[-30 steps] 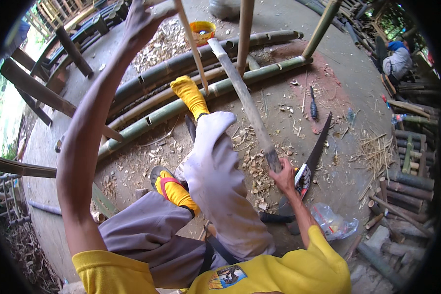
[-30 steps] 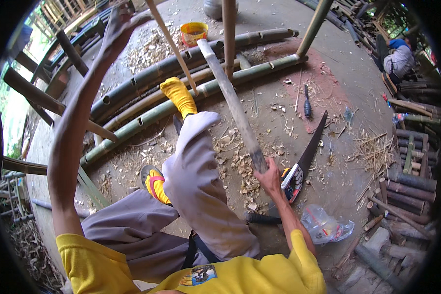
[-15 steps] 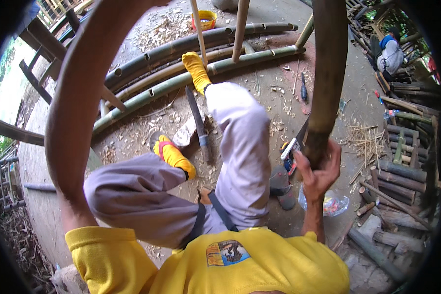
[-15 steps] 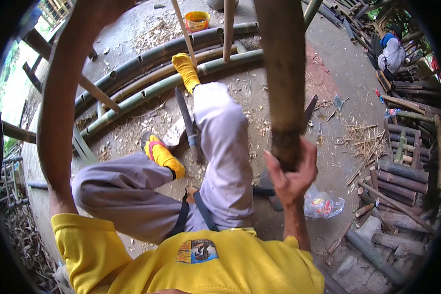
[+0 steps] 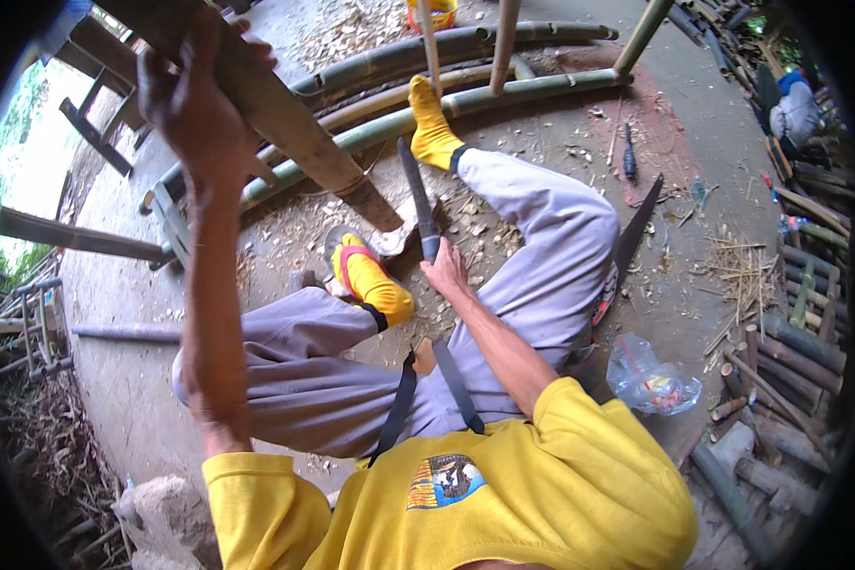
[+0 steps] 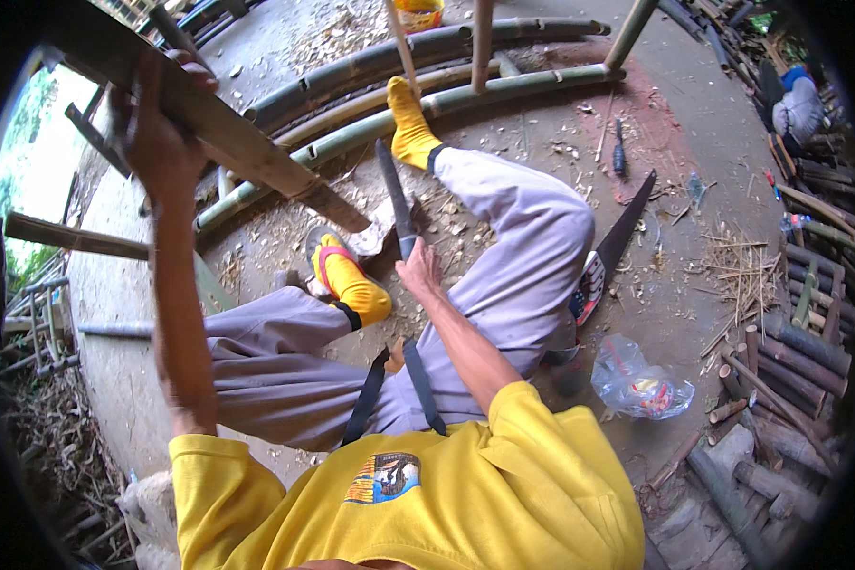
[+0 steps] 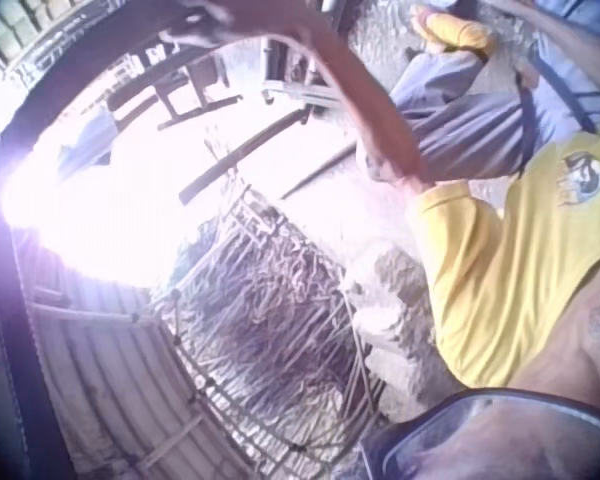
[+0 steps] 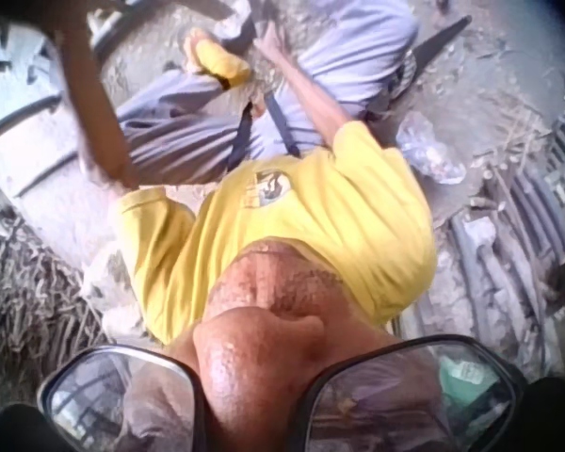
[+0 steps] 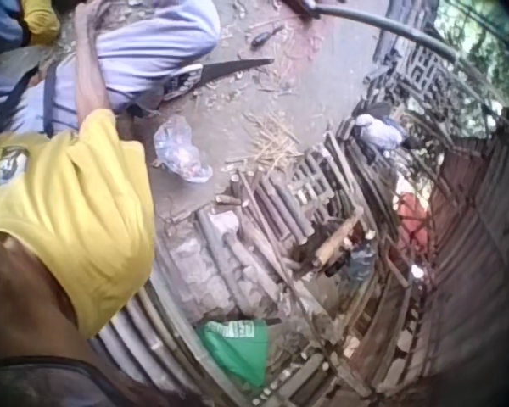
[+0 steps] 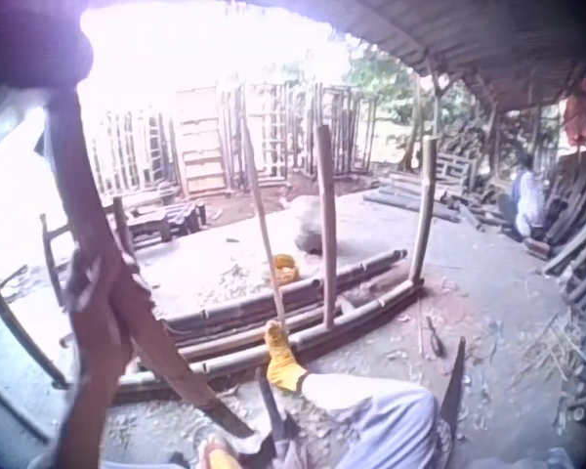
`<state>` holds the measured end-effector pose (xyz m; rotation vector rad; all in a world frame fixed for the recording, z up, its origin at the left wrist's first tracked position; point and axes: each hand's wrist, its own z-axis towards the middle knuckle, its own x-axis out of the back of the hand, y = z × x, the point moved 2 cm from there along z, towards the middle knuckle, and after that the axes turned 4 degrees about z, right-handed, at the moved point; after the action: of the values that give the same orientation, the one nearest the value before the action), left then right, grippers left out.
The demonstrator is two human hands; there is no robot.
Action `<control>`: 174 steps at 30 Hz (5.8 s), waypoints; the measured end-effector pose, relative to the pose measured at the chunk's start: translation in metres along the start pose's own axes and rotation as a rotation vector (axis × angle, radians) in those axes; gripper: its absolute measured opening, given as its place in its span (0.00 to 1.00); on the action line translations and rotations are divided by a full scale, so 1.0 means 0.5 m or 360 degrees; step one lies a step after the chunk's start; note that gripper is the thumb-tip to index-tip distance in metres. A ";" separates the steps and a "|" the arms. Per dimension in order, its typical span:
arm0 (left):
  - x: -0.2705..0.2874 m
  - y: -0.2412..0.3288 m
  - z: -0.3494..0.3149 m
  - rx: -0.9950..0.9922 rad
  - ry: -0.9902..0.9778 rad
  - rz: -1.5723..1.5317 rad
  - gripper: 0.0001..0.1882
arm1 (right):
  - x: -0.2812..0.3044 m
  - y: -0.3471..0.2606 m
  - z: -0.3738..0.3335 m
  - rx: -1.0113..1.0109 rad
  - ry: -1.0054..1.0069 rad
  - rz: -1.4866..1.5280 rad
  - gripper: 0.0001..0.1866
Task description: The person carves and peels strips from a piece of bamboo by hand using a large blade, then gathers the wood shavings.
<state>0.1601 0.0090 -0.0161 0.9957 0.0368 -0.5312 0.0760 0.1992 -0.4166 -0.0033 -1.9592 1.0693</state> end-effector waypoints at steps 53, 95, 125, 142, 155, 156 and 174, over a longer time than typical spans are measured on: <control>0.002 0.042 -0.221 -0.0285 -0.0065 -0.0046 0.10 | 0.397 -0.345 -0.171 0.1053 -0.0238 0.0998 0.22; 0.070 0.037 -0.220 -0.0044 -0.0193 -0.0186 0.12 | 0.170 -0.068 -0.007 0.0428 -0.0460 0.0058 0.18; -0.018 0.056 -0.242 -0.0192 -0.0381 -0.0204 0.11 | 0.409 -0.317 -0.162 0.0923 -0.0450 0.1062 0.22; 0.002 0.067 -0.279 -0.0282 -0.0291 -0.0156 0.16 | 0.282 -0.220 -0.097 0.0576 -0.0553 0.0498 0.19; 0.018 0.085 -0.251 0.0023 -0.0124 -0.0036 0.16 | 0.144 -0.122 -0.002 0.0549 -0.0452 0.0369 0.15; 0.013 0.085 -0.245 0.0028 -0.0138 -0.0047 0.15 | 0.114 -0.069 0.033 0.0161 -0.0677 0.0307 0.14; 0.019 0.073 -0.223 0.0018 -0.0116 -0.0053 0.14 | 0.109 -0.001 0.064 -0.0160 -0.0712 0.0364 0.19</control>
<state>0.2077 0.1104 -0.0517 0.9873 -0.0149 -0.5984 0.0206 0.1980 -0.3865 -0.0477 -2.4613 1.1934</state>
